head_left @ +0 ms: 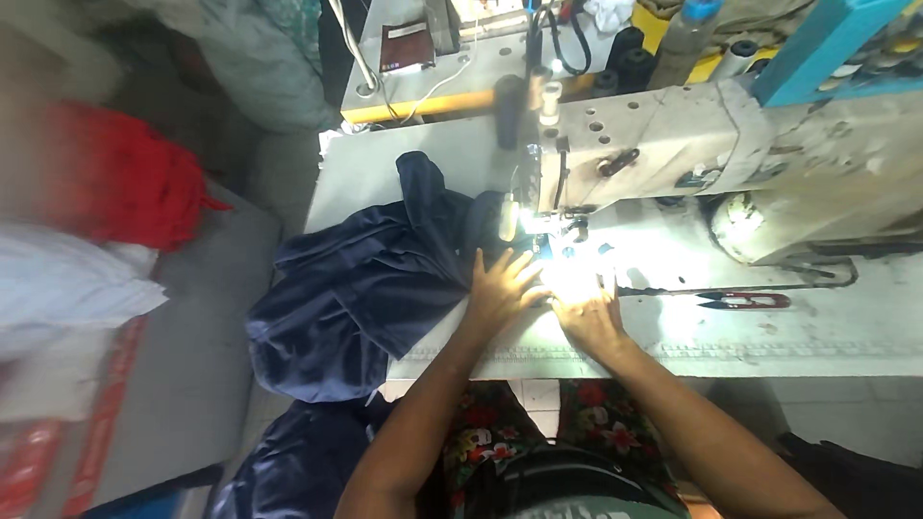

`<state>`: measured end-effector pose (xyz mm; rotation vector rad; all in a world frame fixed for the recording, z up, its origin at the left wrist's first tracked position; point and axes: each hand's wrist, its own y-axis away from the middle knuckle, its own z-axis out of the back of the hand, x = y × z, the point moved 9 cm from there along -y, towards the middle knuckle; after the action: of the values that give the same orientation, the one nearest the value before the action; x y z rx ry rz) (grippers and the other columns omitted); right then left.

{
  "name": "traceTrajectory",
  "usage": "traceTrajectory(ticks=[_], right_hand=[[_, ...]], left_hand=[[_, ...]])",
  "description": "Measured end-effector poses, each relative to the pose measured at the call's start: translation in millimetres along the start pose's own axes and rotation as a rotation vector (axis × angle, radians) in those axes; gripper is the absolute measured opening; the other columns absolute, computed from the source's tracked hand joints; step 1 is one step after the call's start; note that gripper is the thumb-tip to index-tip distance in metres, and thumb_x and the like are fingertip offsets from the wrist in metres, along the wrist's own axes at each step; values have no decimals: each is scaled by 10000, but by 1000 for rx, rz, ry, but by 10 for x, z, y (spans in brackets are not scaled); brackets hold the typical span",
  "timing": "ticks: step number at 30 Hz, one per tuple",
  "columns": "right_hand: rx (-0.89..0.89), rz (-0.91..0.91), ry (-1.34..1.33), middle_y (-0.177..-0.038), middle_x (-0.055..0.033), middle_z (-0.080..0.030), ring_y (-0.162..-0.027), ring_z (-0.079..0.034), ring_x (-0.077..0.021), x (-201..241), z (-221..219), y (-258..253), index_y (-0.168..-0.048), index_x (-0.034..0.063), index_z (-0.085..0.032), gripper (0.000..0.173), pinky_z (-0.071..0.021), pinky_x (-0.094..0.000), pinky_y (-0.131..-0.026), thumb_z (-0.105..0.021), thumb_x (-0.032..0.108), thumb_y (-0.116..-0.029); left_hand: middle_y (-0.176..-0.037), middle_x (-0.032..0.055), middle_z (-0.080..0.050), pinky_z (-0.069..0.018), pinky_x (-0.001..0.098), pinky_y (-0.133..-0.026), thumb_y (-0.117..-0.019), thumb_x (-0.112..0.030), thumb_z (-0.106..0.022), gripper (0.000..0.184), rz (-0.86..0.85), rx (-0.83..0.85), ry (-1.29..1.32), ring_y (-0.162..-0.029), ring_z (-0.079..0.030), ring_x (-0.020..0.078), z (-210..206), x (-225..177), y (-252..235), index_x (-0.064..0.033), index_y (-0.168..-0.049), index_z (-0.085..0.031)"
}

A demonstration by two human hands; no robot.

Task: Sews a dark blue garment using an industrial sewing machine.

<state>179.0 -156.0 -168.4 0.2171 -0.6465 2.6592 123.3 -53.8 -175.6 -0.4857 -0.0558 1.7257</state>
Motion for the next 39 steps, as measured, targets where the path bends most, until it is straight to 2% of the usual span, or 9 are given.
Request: traceTrajectory(ticks=[16, 19, 22, 23, 25, 28, 32, 35, 39], right_hand=[[27, -28, -39, -1355, -101, -678, -1323, -567, -408, -49, -29, -23, -1221, 63, -737, 311, -228, -789, -1088, -589, 98, -949], [38, -70, -117, -1371, -98, -671, -1339, -559, -395, -100, 28, 7, -1257, 62, -723, 330, -276, -728, -1112, -528, 159, -1009], [-62, -102, -164, -1212, -185, -726, -1256, -615, -437, -191, 266, 149, -1084, -23, -755, 280, -340, -712, -1103, -551, 138, -978], [-101, -115, -150, -1208, -191, -728, -1248, -622, -440, -268, 392, 237, -1037, -38, -752, 262, -365, -700, -1095, -559, 123, -965], [-180, -173, -102, -1358, -169, -667, -1350, -553, -417, -555, 653, 435, -1159, -18, -737, 313, -340, -668, -1133, -535, 134, -973], [-315, -338, 71, -1438, -241, -580, -1357, -530, -446, -1277, 1098, 768, -1322, -9, -660, 379, -380, -631, -1131, -550, 190, -1019], [-227, -540, 232, -1511, -307, -467, -1388, -461, -508, -2081, 1452, 1018, -1455, -27, -519, 487, -355, -662, -1131, -513, 255, -1058], [-202, -515, 262, -1490, -277, -514, -1414, -442, -496, -2204, 1553, 984, -1440, 9, -554, 479, -297, -680, -1159, -471, 313, -1079], [-239, -509, 232, -1339, -331, -601, -1296, -518, -555, -2177, 1605, 899, -1279, -57, -652, 492, -347, -665, -1116, -421, 338, -1099]], left_hand=[[-1422, 71, -640, -251, 805, -1077, -1025, -555, -461, 513, -1, -15, 1, -1348, -562, 396, -55, 56, -70, -220, -1325, -707], [-1424, 83, -638, -241, 810, -1080, -1024, -569, -450, 536, -3, -2, 9, -1359, -551, 399, -52, 46, -64, -213, -1336, -701], [-1463, 54, -607, -231, 793, -1105, -1038, -550, -439, 523, -15, 19, -6, -1393, -517, 383, -77, 84, -26, -221, -1373, -670], [-1470, 43, -602, -240, 791, -1096, -1038, -534, -447, 510, -35, 4, -7, -1388, -521, 383, -96, 83, -21, -222, -1379, -664], [-1496, 27, -580, -231, 791, -1099, -1039, -532, -443, 517, -48, 1, 0, -1397, -511, 384, -122, 91, -15, -222, -1399, -650], [-1511, 41, -566, -190, 800, -1109, -1044, -575, -382, 589, -38, 24, 22, -1418, -484, 404, -126, 93, -11, -195, -1416, -637], [-1481, 82, -591, -193, 815, -1088, -1036, -583, -368, 626, -25, 18, 16, -1393, -500, 441, -72, 51, -21, -156, -1387, -660], [-1467, 65, -605, -227, 818, -1075, -1028, -573, -415, 588, -4, 22, 6, -1372, -525, 435, -20, 37, -31, -171, -1372, -671], [-1441, 62, -627, -239, 818, -1071, -1022, -566, -442, 561, -8, -22, 12, -1356, -543, 431, -21, 47, -28, -182, -1350, -688]])
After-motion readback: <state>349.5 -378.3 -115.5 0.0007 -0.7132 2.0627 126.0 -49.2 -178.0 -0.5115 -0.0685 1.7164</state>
